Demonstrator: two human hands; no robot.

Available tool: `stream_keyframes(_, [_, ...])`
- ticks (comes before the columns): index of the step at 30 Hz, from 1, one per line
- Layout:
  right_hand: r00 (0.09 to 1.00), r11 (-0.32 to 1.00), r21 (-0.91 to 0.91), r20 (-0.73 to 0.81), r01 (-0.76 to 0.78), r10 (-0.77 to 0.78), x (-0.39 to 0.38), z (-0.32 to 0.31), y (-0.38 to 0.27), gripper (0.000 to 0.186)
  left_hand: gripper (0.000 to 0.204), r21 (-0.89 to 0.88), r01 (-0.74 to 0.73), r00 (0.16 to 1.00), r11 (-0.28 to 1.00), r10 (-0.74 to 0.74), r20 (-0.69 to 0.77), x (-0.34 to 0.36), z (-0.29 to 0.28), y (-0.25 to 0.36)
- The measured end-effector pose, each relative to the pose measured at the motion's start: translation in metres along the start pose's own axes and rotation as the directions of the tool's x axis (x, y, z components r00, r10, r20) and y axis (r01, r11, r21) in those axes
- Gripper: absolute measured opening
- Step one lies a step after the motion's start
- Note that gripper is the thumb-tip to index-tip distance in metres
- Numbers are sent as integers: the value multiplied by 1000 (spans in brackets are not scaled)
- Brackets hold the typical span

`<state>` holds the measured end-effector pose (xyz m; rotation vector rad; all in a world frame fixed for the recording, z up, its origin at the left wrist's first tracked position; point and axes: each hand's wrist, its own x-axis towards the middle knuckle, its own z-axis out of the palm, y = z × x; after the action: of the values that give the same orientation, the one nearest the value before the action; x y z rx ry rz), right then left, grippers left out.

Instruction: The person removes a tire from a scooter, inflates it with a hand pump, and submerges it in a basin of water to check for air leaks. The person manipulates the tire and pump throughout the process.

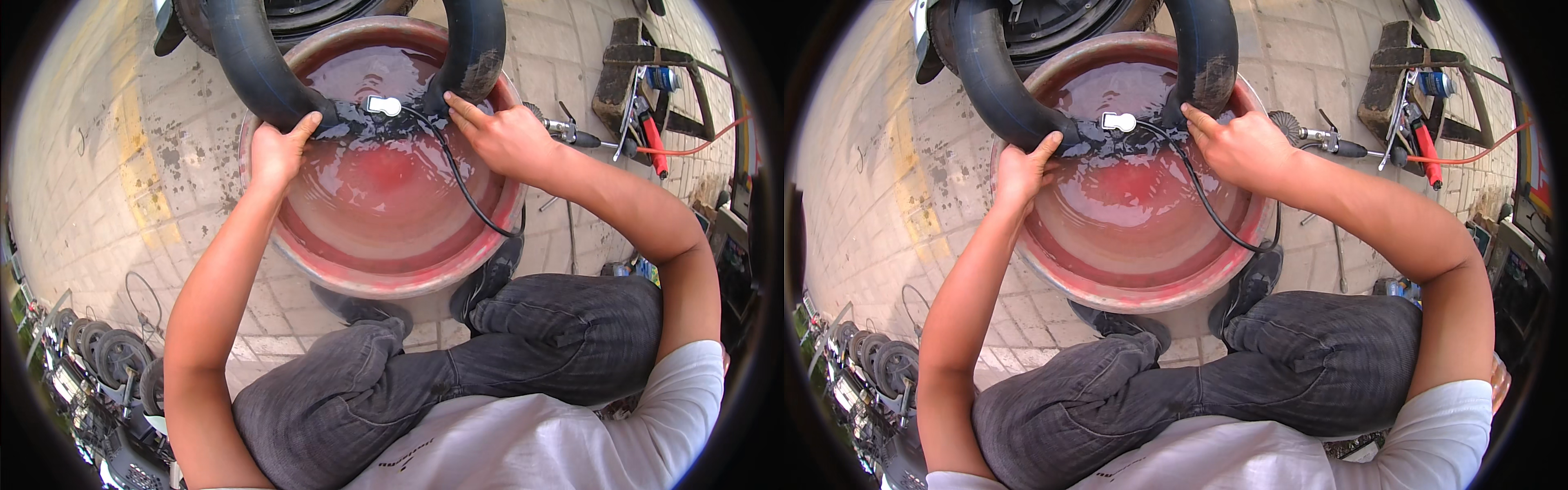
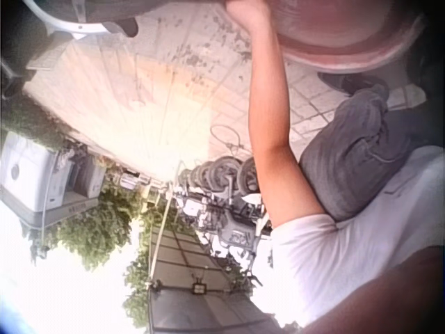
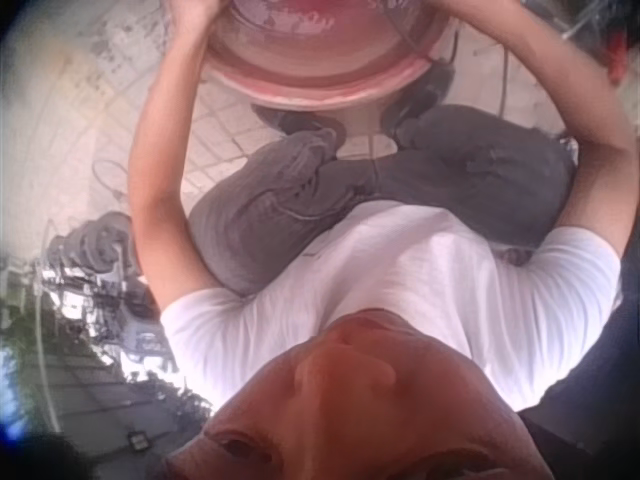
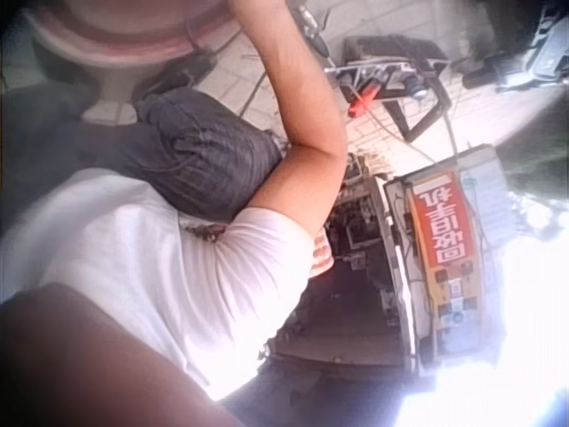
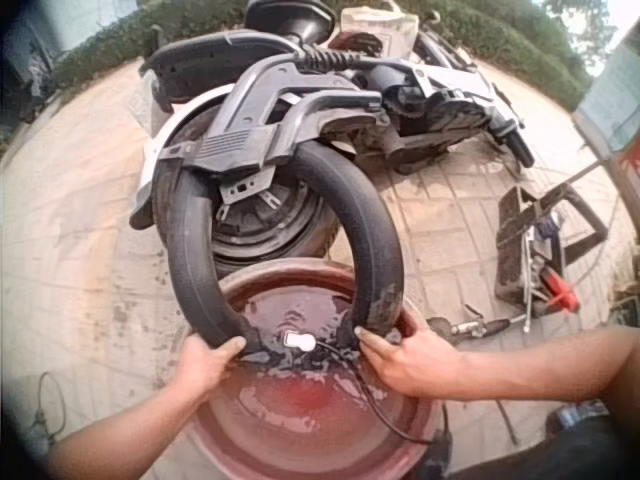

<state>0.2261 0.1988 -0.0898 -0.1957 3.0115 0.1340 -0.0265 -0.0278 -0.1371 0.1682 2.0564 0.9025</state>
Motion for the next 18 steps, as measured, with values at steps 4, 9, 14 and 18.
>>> stream_keyframes(4, [999,999,-18,-17,49,-50,3,4,5,38,52,-20,-96,993,995,94,-68,1,4,-6])
stream_keyframes(9, [999,999,37,52,11,-13,4,8,5,39,53,27,20,999,999,-18,-45,-3,4,4])
stream_keyframes(14, [1000,999,29,14,14,-14,4,9,4,38,53,4,-34,999,999,34,-26,0,2,-1])
stream_keyframes(18, [999,999,41,42,15,-17,5,12,5,38,53,1,-6,999,1000,6,-36,-3,4,3])
